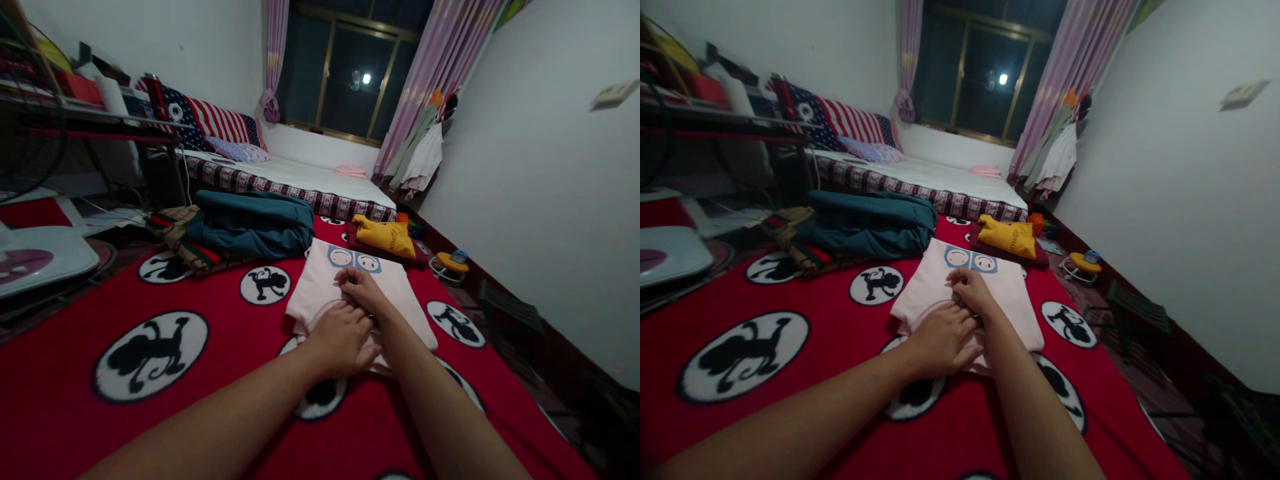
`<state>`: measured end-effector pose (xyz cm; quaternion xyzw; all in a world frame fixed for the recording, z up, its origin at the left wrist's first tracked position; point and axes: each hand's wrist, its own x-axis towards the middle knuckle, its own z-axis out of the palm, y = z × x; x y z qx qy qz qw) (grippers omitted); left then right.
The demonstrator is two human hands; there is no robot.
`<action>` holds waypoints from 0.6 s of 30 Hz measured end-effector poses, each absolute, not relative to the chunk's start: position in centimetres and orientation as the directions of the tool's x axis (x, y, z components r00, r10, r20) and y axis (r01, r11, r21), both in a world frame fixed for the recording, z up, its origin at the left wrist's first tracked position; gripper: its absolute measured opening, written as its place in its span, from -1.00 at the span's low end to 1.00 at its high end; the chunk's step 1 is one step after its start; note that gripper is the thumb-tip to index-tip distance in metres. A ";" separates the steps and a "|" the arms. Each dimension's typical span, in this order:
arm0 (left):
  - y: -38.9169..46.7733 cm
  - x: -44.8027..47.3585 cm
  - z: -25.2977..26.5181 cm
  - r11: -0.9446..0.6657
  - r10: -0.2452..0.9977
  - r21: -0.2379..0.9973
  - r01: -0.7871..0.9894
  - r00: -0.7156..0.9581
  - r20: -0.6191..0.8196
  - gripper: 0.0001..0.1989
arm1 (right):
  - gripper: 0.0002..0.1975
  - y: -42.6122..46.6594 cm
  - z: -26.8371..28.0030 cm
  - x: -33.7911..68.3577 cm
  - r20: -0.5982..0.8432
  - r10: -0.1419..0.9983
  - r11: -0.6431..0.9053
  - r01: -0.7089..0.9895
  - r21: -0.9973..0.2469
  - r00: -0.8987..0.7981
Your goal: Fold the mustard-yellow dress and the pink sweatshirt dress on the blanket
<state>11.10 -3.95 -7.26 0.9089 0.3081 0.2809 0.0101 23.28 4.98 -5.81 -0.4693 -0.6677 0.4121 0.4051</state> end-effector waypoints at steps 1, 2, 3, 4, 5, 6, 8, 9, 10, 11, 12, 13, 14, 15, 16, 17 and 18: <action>-3.9 11.1 -7.3 -0.810 0.565 0.187 0.556 0.653 0.504 -0.65 | -0.74 4.9 -5.7 23.2 0.162 0.960 0.229 0.303 -0.925 -0.230; -3.9 11.1 -7.3 -0.809 0.565 0.184 0.558 0.654 0.503 -0.66 | -0.71 4.9 -5.7 23.1 0.159 0.959 0.230 0.323 -0.918 -0.233; -3.9 11.1 -7.3 -0.809 0.564 0.182 0.558 0.654 0.504 -0.66 | -0.72 4.8 -5.7 23.1 0.143 0.960 0.221 0.340 -0.914 -0.240; -3.9 11.1 -7.3 -0.811 0.562 0.181 0.556 0.655 0.506 -0.66 | -0.77 4.8 -5.7 23.1 0.121 0.961 0.206 0.351 -0.914 -0.248; -4.0 11.1 -7.3 -0.813 0.560 0.182 0.554 0.654 0.508 -0.65 | -0.83 4.7 -5.7 23.1 0.103 0.962 0.191 0.350 -0.917 -0.254; -4.0 11.1 -7.3 -0.813 0.559 0.184 0.552 0.654 0.510 -0.65 | -0.88 4.7 -5.7 23.2 0.095 0.962 0.181 0.339 -0.923 -0.256; -4.1 11.1 -7.2 -0.813 0.560 0.188 0.550 0.654 0.509 -0.64 | -0.87 4.6 -5.7 23.2 0.123 0.962 0.198 0.308 -0.931 -0.244; -4.1 11.1 -7.2 -0.813 0.561 0.190 0.551 0.654 0.507 -0.65 | -0.82 4.6 -5.7 23.2 0.148 0.960 0.219 0.309 -0.926 -0.238; -4.1 11.1 -7.2 -0.811 0.564 0.191 0.553 0.654 0.504 -0.65 | -0.76 4.6 -5.6 23.2 0.165 0.958 0.237 0.322 -0.917 -0.235; -4.1 11.1 -7.2 -0.810 0.567 0.191 0.555 0.655 0.500 -0.65 | -0.72 4.7 -5.6 23.2 0.170 0.957 0.245 0.341 -0.908 -0.236; -4.1 11.1 -7.1 -0.808 0.569 0.191 0.557 0.656 0.496 -0.65 | -0.71 4.7 -5.6 23.3 0.162 0.956 0.246 0.362 -0.899 -0.246; -4.1 11.1 -7.1 -0.807 0.570 0.190 0.559 0.657 0.493 -0.65 | -0.75 4.7 -5.7 23.3 0.149 0.955 0.241 0.378 -0.894 -0.258; -4.1 11.1 -7.1 -0.807 0.570 0.188 0.560 0.657 0.494 -0.65 | -0.80 4.7 -5.7 23.3 0.139 0.954 0.237 0.384 -0.892 -0.266; -4.1 11.1 -7.1 -0.808 0.569 0.186 0.559 0.657 0.495 -0.65 | -0.86 4.8 -5.8 23.4 0.139 0.954 0.236 0.379 -0.895 -0.265; -4.1 11.1 -7.0 -0.809 0.567 0.184 0.558 0.657 0.497 -0.65 | -0.89 4.8 -5.9 23.4 0.149 0.954 0.240 0.367 -0.899 -0.259; -4.1 11.1 -7.0 -0.809 0.566 0.183 0.558 0.657 0.497 -0.64 | -0.89 4.8 -6.0 23.5 0.169 0.954 0.252 0.352 -0.901 -0.249; -4.1 11.1 -7.0 -0.808 0.568 0.184 0.559 0.658 0.495 -0.64 | -0.87 4.8 -6.0 23.5 0.192 0.951 0.269 0.342 -0.900 -0.242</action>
